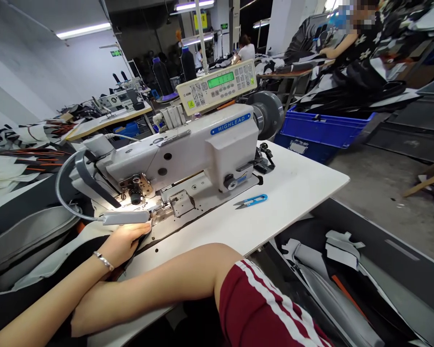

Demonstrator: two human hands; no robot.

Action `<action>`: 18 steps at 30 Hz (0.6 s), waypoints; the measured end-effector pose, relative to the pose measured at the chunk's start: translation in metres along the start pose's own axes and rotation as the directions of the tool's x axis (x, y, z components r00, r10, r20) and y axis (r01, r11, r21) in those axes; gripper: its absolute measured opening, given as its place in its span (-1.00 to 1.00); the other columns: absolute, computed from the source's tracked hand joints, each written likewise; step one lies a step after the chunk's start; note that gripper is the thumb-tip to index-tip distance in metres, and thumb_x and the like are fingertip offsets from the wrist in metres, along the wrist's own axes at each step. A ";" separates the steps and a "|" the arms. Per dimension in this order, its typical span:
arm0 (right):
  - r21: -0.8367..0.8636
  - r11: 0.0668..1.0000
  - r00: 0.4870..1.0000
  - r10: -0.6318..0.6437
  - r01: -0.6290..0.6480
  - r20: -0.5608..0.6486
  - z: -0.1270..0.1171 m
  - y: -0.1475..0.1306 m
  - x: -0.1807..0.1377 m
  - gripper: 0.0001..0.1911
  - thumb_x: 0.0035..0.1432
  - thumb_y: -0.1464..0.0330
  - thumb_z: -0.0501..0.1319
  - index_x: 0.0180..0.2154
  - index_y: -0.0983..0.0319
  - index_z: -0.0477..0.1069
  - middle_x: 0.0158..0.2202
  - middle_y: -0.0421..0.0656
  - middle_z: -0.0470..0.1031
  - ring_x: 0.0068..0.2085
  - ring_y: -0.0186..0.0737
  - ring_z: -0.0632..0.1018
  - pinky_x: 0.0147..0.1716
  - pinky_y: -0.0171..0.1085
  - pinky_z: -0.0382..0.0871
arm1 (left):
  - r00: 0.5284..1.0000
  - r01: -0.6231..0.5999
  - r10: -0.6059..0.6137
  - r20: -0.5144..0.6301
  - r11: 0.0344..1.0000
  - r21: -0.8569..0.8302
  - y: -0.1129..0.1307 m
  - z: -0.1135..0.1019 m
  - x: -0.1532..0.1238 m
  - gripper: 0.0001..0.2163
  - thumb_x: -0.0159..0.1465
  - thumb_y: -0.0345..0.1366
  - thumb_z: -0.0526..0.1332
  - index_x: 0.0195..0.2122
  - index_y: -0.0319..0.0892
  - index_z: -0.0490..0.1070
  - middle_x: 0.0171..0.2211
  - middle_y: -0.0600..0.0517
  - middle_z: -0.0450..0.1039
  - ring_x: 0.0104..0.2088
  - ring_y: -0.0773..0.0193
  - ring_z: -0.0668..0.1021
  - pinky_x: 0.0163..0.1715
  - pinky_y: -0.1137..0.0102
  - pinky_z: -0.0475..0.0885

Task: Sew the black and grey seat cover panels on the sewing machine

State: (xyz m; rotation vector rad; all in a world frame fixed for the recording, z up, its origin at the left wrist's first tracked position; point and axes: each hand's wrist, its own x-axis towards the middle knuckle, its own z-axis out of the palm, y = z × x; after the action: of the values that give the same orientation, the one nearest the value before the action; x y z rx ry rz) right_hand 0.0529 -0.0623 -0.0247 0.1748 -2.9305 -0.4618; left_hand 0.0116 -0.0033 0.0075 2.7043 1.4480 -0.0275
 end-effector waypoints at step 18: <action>0.000 0.994 0.918 0.102 -0.111 -0.384 -0.008 -0.020 -0.087 -0.77 0.14 0.55 0.04 -0.42 0.37 0.46 -0.56 -0.07 0.45 -0.51 -0.18 0.52 -0.54 -0.22 0.30 | 0.975 0.222 -0.220 -0.035 0.973 0.059 0.027 0.004 0.013 -0.52 0.05 -0.63 0.01 -0.06 -0.19 0.48 -0.15 -0.13 0.53 -0.08 0.09 0.52 -0.08 0.24 0.45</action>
State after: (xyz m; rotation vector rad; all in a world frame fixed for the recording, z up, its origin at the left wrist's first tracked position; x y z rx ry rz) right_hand 0.1411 -0.0715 -0.0368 0.0891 -2.5336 -0.3911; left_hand 0.0417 -0.0077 0.0041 2.5862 1.7787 -0.0478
